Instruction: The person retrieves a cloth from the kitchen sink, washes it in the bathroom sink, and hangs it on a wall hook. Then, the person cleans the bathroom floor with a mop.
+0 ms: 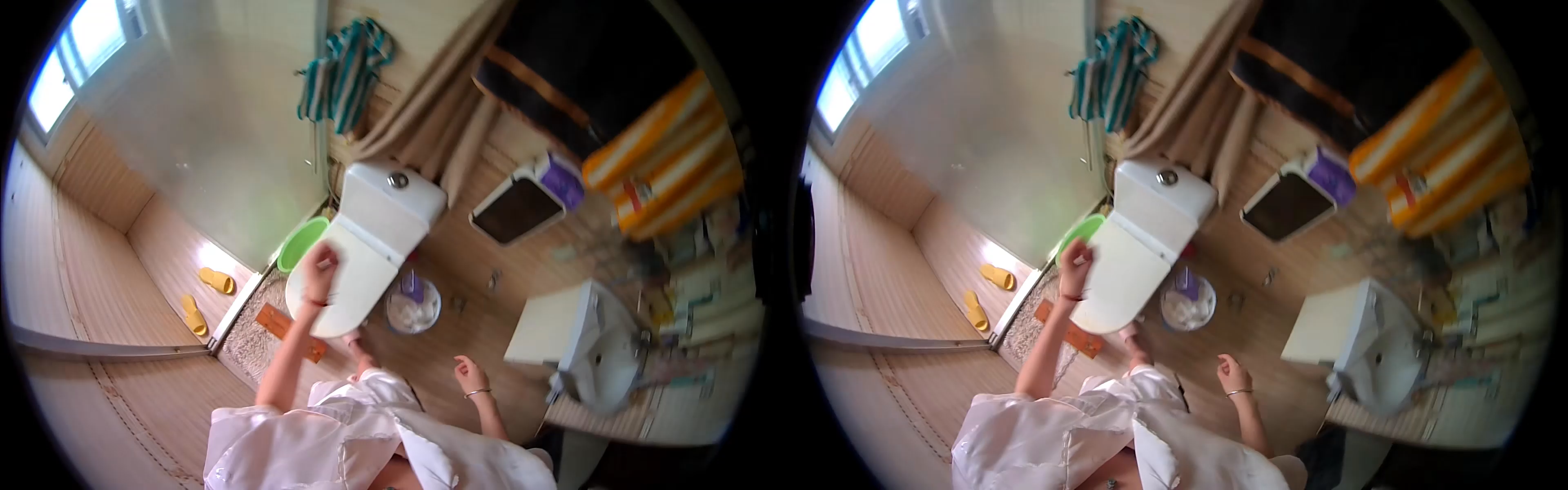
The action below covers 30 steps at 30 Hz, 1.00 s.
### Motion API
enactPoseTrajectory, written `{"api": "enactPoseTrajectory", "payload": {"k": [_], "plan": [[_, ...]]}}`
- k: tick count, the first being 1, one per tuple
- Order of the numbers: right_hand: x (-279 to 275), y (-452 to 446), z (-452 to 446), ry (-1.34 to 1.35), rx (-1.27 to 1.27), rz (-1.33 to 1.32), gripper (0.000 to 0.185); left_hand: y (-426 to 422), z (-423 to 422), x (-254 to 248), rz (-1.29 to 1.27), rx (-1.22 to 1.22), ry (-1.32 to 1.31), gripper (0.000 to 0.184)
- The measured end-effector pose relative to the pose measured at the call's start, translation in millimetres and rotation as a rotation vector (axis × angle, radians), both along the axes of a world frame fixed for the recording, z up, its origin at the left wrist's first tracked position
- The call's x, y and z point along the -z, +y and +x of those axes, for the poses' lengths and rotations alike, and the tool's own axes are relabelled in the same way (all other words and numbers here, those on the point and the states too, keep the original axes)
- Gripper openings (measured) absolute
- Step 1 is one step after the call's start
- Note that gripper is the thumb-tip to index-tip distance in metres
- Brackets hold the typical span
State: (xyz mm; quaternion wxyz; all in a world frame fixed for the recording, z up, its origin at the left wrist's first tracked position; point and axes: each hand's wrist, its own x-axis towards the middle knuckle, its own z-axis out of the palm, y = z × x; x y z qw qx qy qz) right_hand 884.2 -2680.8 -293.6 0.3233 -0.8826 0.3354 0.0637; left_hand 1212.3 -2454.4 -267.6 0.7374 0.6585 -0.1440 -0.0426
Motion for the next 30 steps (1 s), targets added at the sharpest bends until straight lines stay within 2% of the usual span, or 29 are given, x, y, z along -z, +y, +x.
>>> {"api": "enactPoseTrajectory", "payload": {"k": [2, 3, 4, 5, 6, 7, 8, 10, 11, 13, 15, 18, 20, 21, 23, 24, 25, 26, 27, 29, 30], "plan": [[9, 26, -73, 0.089, 0.008, -0.097, 0.024, -45, -76, -131, -0.060, 0.266, -0.266, 0.017], [9, 40, -97, 0.225, 0.121, -0.057, 0.025, -50, -107, -189, -0.139, 0.549, -0.629, 0.015], [23, 49, -131, 0.214, 0.144, 0.012, 0.025, -59, -142, -217, -0.232, 0.663, -0.898, 0.014], [2, 63, -145, 0.259, 0.360, 0.200, 0.025, -62, -176, -242, -0.305, 0.745, -1.104, 0.015], [-16, 77, -152, 0.265, 0.583, 0.369, 0.025, -64, -206, -259, -0.469, 0.736, -1.170, 0.014], [-11, 93, -173, 0.147, 0.448, 0.205, 0.025, -61, -224, -268, -0.532, 0.787, -1.212, 0.015], [4, 100, -193, 0.036, 0.313, 0.014, 0.025, -53, -237, -273, -0.606, 0.891, -1.140, 0.015], [26, 106, -224, -0.018, 0.404, 0.055, 0.026, -45, -243, -253, -0.510, 0.851, -1.065, 0.008], [10, 108, -228, -0.020, 0.457, 0.027, 0.026, -49, -249, -237, -0.469, 0.699, -0.996, 0.010], [15, 108, -253, -0.158, 0.480, -0.100, 0.022, -55, -254, -208, -0.058, 0.338, -0.806, 0.020], [-1, 106, -271, -0.152, 0.587, -0.063, 0.023, -67, -246, -174, 0.155, 0.338, -0.669, 0.023], [21, 103, -328, -0.290, 0.713, -0.191, 0.024, -81, -271, -119, 0.330, 0.482, -0.628, 0.021], [20, 103, -368, -0.337, 0.810, -0.079, 0.027, -105, -304, -117, 0.416, 0.585, -0.747, 0.015], [37, 104, -391, -0.202, 0.830, -0.207, 0.027, -122, -320, -116, 0.451, 0.598, -0.783, 0.013], [44, 102, -431, -0.030, 0.855, -0.008, 0.028, -162, -350, -139, 0.451, 0.480, -0.951, 0.011], [50, 92, -450, -0.041, 0.804, 0.069, 0.030, -177, -370, -149, 0.379, 0.472, -0.848, 0.011], [32, 82, -452, 0.006, 0.779, 0.090, 0.031, -187, -385, -159, 0.313, 0.443, -0.757, 0.010], [32, 66, -458, 0.010, 0.750, 0.182, 0.032, -187, -394, -168, 0.301, 0.429, -0.869, 0.010], [50, 43, -475, 0.047, 0.610, 0.129, 0.031, -181, -394, -173, 0.310, 0.402, -0.974, 0.010], [50, -8, -471, -0.014, 0.402, 0.087, 0.028, -151, -375, -166, 0.541, 0.362, -1.124, 0.011], [58, -40, -459, 0.027, 0.335, 0.067, 0.026, -130, -360, -158, 0.683, 0.340, -1.070, 0.015]]}}
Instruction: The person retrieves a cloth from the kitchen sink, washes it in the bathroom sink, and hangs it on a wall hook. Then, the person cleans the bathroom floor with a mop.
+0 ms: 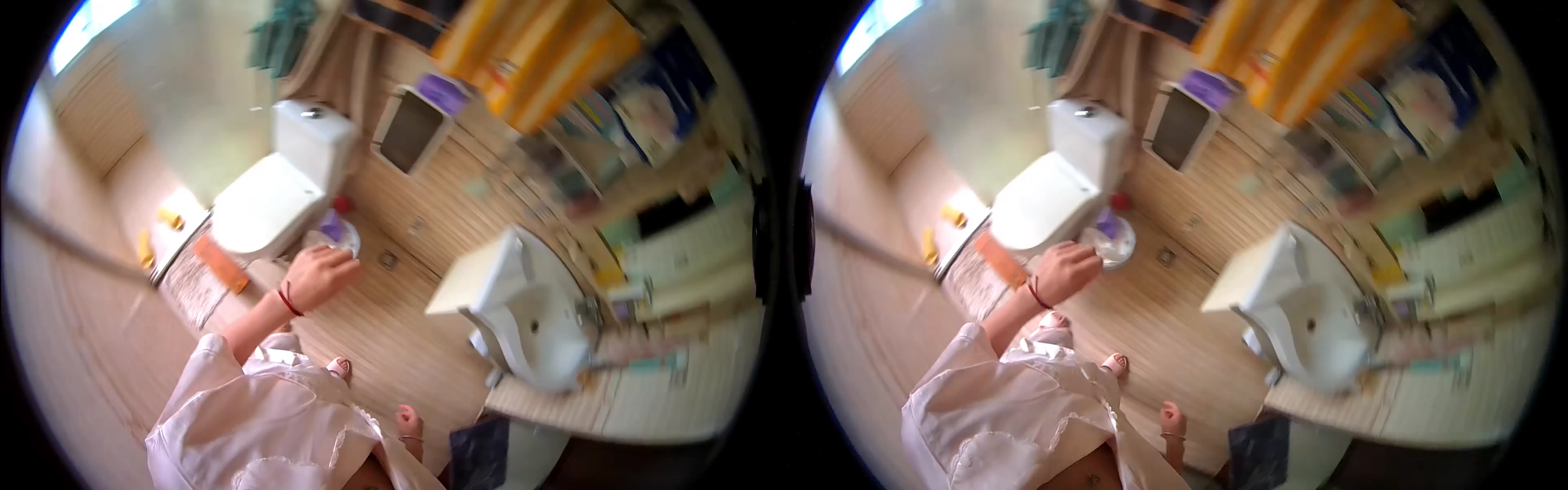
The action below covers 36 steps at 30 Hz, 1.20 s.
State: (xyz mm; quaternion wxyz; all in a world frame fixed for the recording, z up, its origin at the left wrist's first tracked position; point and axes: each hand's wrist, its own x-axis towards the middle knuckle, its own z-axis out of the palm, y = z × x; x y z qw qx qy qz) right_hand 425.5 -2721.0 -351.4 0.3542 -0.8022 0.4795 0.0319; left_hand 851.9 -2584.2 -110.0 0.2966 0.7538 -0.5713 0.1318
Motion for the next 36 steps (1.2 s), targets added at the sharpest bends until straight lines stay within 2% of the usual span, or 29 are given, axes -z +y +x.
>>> {"api": "enactPoseTrajectory", "payload": {"k": [2, 5, 6, 8, 10, 14, 15, 16, 17, 18, 19, 21, 22, 23, 24, 26, 27, 29, 30, 31, 33, 35, 36], "plan": [[3, -59, 44, 0.033, -0.141, 0.000, 0.024, 50, 21, 9, -0.031, -0.292, 0.046, 0.013], [-26, -122, 158, -0.066, -0.356, -0.010, 0.021, 120, 20, 15, -0.017, -0.676, 0.148, 0.011], [-23, -136, 202, -0.132, -0.413, -0.001, 0.019, 133, 22, 15, -0.032, -0.736, 0.118, 0.012], [-34, -144, 308, -0.401, -0.454, 0.340, 0.015, 153, 34, 24, -0.030, -0.838, 0.107, 0.012], [-60, -124, 428, -0.529, -0.581, 0.514, 0.017, 171, 61, 35, -0.036, -0.919, 0.108, 0.013], [-126, -68, 672, -0.562, -0.842, 0.640, 0.025, 197, 137, 65, -0.076, -1.001, 0.185, 0.013], [-136, -55, 735, -0.539, -0.773, 0.616, 0.028, 205, 165, 81, -0.092, -1.020, 0.165, 0.013], [-165, -38, 790, -0.539, -0.735, 0.760, 0.030, 214, 191, 93, -0.051, -1.040, 0.150, 0.012], [-166, -32, 856, -0.650, -0.741, 0.898, 0.031, 221, 214, 102, 0.024, -1.059, 0.141, 0.012], [-177, -18, 913, -0.711, -0.629, 0.999, 0.031, 227, 237, 110, 0.072, -1.072, 0.149, 0.011], [-181, -11, 969, -0.799, -0.570, 1.043, 0.029, 234, 251, 119, 0.038, -1.063, 0.218, 0.011], [-158, -17, 1099, -0.921, -0.116, 1.144, 0.040, 241, 282, 128, 0.036, -1.049, 0.345, 0.011], [-149, -24, 1147, -0.969, 0.045, 1.152, 0.056, 245, 290, 131, 0.015, -1.062, 0.376, 0.011], [-149, -25, 1174, -1.058, 0.137, 1.160, 0.076, 251, 295, 141, 0.034, -1.085, 0.406, 0.011], [-146, -32, 1193, -0.980, 0.140, 1.107, 0.093, 257, 301, 153, 0.051, -1.113, 0.437, 0.010], [-149, -34, 1218, -0.955, 0.226, 0.962, 0.090, 267, 306, 169, 0.079, -1.179, 0.447, 0.010], [-149, -38, 1229, -0.920, 0.313, 0.941, 0.079, 271, 310, 174, 0.099, -1.209, 0.460, 0.009], [-138, -55, 1262, -1.245, 0.214, 0.945, 0.053, 273, 316, 177, 0.103, -1.196, 0.512, 0.009], [-142, -60, 1268, -1.298, 0.222, 0.794, 0.043, 273, 323, 178, 0.099, -1.178, 0.545, 0.009], [-179, -47, 1252, -1.348, 0.227, 0.641, 0.032, 272, 331, 176, 0.094, -1.160, 0.574, 0.009], [-245, -36, 1234, -1.365, -0.067, 0.969, 0.027, 267, 349, 171, 0.065, -1.113, 0.576, 0.010], [-325, -8, 1211, -1.292, -0.353, 0.996, 0.020, 261, 373, 161, 0.034, -1.063, 0.583, 0.012], [-360, -10, 1219, -1.237, -0.478, 0.888, 0.019, 257, 384, 154, 0.021, -1.028, 0.598, 0.012]]}}
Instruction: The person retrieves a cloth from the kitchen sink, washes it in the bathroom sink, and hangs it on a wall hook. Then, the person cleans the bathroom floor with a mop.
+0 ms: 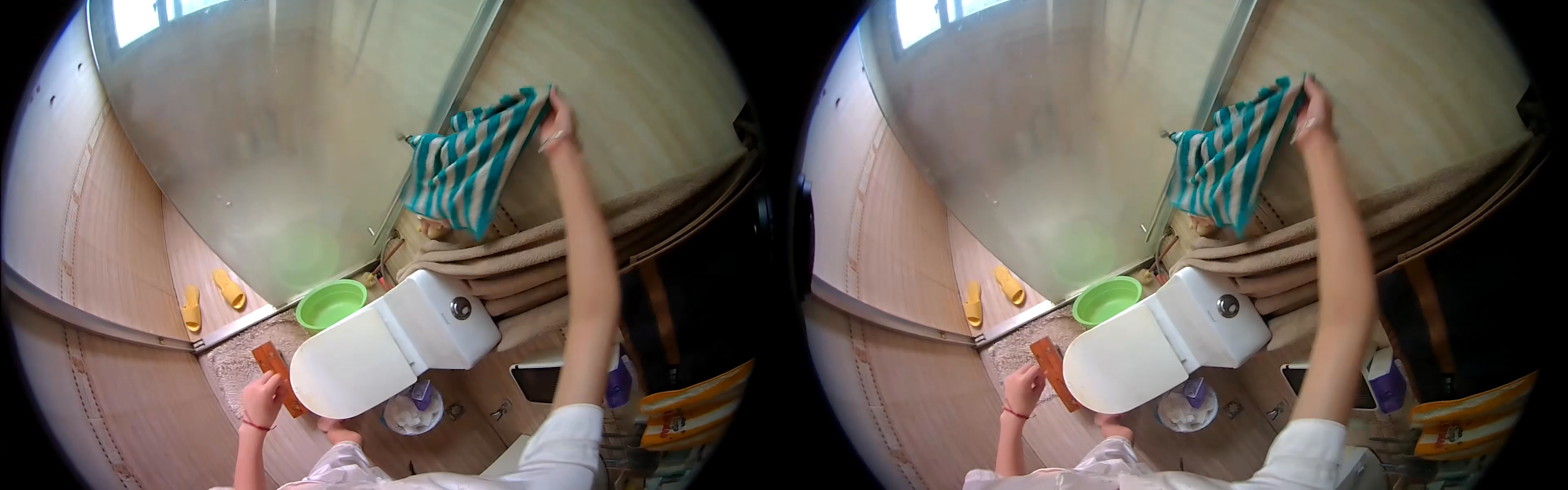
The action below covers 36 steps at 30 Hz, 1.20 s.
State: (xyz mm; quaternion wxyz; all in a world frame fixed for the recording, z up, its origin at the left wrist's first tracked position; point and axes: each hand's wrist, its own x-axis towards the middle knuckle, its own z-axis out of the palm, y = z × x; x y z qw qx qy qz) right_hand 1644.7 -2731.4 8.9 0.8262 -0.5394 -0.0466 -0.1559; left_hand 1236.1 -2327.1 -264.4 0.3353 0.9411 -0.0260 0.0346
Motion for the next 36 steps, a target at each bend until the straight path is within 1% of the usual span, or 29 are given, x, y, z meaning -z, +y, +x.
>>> {"api": "enactPoseTrajectory", "payload": {"k": [2, 3, 4, 5, 6, 7, 8, 9, 10, 11, 12, 13, 14, 15, 16, 17, 19, 20, 23, 24, 26, 27, 28, 30, 31, 33, 34, 35, 36], "plan": [[-63, 9, 8, -0.040, -0.033, -0.085, 0.019, -3, 26, -15, -0.080, 0.081, 0.003, 0.013], [-94, 37, -19, -0.077, -0.039, -0.095, 0.018, -6, 41, -24, -0.134, 0.133, 0.006, 0.014], [-120, 39, -19, -0.096, -0.050, -0.148, 0.016, -9, 58, -33, -0.191, 0.180, 0.004, 0.014], [-144, 47, -34, -0.098, -0.133, -0.243, 0.019, -14, 75, -46, -0.196, 0.180, -0.070, 0.015], [-164, 60, -51, -0.096, -0.219, -0.338, 0.024, -17, 94, -64, -0.339, 0.214, -0.122, 0.016], [-177, 73, -65, -0.092, -0.310, -0.432, 0.031, -19, 113, -79, -0.429, 0.206, -0.127, 0.017], [-180, 79, -81, -0.069, -0.356, -0.501, 0.025, -24, 132, -107, -0.455, 0.249, -0.219, 0.025], [-181, 84, -98, -0.048, -0.399, -0.567, 0.021, -28, 152, -124, -0.581, 0.286, -0.296, 0.031], [-184, 86, -107, -0.029, -0.444, -0.636, 0.019, -32, 174, -139, -0.759, 0.329, -0.291, 0.032], [-173, 53, -96, -0.082, -0.402, -0.883, 0.036, -42, 191, -170, -0.982, 0.382, -0.241, 0.033], [-159, 74, -126, -0.063, -0.412, -1.067, 0.053, -57, 212, -196, -0.951, 0.450, -0.382, 0.035], [-147, 84, -139, -0.015, -0.535, -1.092, 0.057, -74, 230, -216, -0.915, 0.514, -0.524, 0.039], [-127, 92, -148, 0.070, -0.531, -1.036, 0.047, -95, 243, -221, -0.936, 0.565, -0.492, 0.041], [-111, 94, -150, 0.171, -0.655, -1.024, 0.044, -115, 253, -216, -0.954, 0.617, -0.459, 0.043], [-92, 92, -154, 0.264, -0.698, -0.958, 0.038, -131, 261, -203, -1.020, 0.725, -0.183, 0.041], [-67, 86, -152, 0.244, -0.682, -1.014, 0.033, -141, 268, -188, -1.074, 0.825, 0.095, 0.040], [-33, 63, -160, 0.305, -0.709, -1.084, 0.031, -150, 269, -163, -1.000, 0.954, 0.158, 0.032], [-20, 50, -164, 0.270, -0.723, -1.176, 0.032, -148, 267, -158, -1.025, 0.947, 0.179, 0.028], [-1, 36, -185, 0.197, -0.529, -1.268, 0.031, -150, 280, -151, -1.030, 0.969, 0.236, 0.019], [13, 31, -185, 0.080, -0.484, -1.169, 0.032, -152, 288, -154, -1.011, 0.994, 0.227, 0.019], [25, 17, -185, -0.404, -0.349, -1.725, 0.035, -153, 292, -158, -0.974, 1.024, 0.148, 0.020], [29, 10, -181, -0.676, -0.251, -1.986, 0.037, -152, 295, -159, -0.844, 1.053, 0.066, 0.021], [35, 6, -179, -0.786, -0.206, -1.997, 0.041, -150, 298, -159, -0.709, 1.080, -0.013, 0.021], [43, -5, -167, -0.848, -0.091, -2.087, 0.045, -150, 312, -158, -0.463, 1.090, -0.118, 0.024], [45, -8, -161, -0.862, -0.044, -2.124, 0.046, -154, 323, -158, -0.487, 1.065, -0.218, 0.019], [52, -13, -141, -0.888, 0.131, -2.159, 0.047, -163, 355, -161, -0.501, 1.015, -0.292, 0.017], [52, -16, -130, -0.821, 0.208, -2.186, 0.051, -171, 377, -164, -0.465, 1.010, -0.415, 0.014], [53, -19, -115, -0.770, 0.305, -2.175, 0.051, -181, 396, -173, -0.461, 0.973, -0.422, 0.012], [54, -24, -96, -0.720, 0.401, -2.163, 0.052, -193, 420, -180, -0.432, 0.928, -0.507, 0.011]]}}
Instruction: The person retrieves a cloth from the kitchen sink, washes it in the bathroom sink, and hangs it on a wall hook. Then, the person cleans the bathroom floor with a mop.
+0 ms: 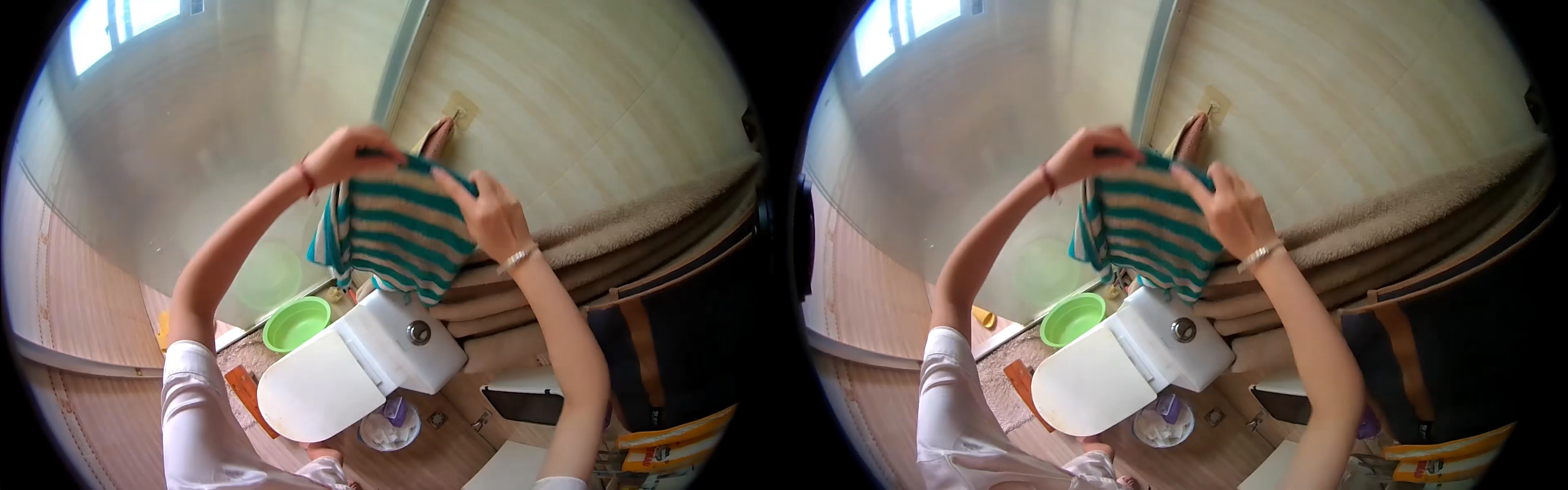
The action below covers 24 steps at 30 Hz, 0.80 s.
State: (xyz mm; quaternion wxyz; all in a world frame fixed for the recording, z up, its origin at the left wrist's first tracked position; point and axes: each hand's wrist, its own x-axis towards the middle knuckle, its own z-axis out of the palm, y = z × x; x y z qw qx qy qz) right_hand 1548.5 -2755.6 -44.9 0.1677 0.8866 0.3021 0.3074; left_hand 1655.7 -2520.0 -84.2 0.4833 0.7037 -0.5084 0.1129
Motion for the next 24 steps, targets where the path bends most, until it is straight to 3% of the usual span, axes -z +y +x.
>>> {"api": "enactPoseTrajectory", "payload": {"k": [3, 5, 8, 9, 11, 14, 17, 18, 19, 21, 23, 24], "plan": [[0, -16, 62, -0.040, 0.204, 0.185, 0.051, -55, 72, -26, -0.207, -0.151, -0.157, 0.012], [-1, -23, 94, 0.127, 0.378, 0.372, 0.046, -100, 109, -21, -0.268, -0.367, -0.196, 0.012], [39, -14, 136, 0.198, 0.423, 0.555, 0.043, -144, 136, 40, -0.498, -0.586, 0.073, 0.013], [41, -5, 131, 0.278, 0.498, 0.656, 0.043, -145, 139, 65, -0.491, -0.544, 0.090, 0.015], [47, -7, 129, 0.306, 0.417, 0.829, 0.046, -148, 128, 93, -0.541, -0.400, 0.333, 0.017], [62, -19, 137, 0.260, 0.131, 1.054, 0.043, -138, 135, 83, -0.333, -0.286, 0.334, 0.021], [101, -25, 138, 0.180, -0.051, 1.420, 0.039, -129, 119, 61, 0.053, -0.756, 0.036, 0.021], [109, -30, 124, 0.267, 0.132, 1.364, 0.037, -129, 123, 55, 0.075, -0.721, 0.063, 0.021], [113, -36, 107, 0.410, 0.216, 1.292, 0.038, -130, 117, 48, -0.068, -0.642, 0.065, 0.021], [142, -47, 91, 0.333, 0.164, 1.136, 0.040, -136, 92, 32, -0.349, -0.468, 0.076, 0.021], [139, -26, 54, 0.158, 0.119, 1.231, 0.043, -141, 82, 27, -0.215, -0.461, 0.047, 0.022], [133, -13, 30, 0.200, 0.188, 1.287, 0.044, -142, 83, 29, -0.181, -0.489, 0.035, 0.022]]}}
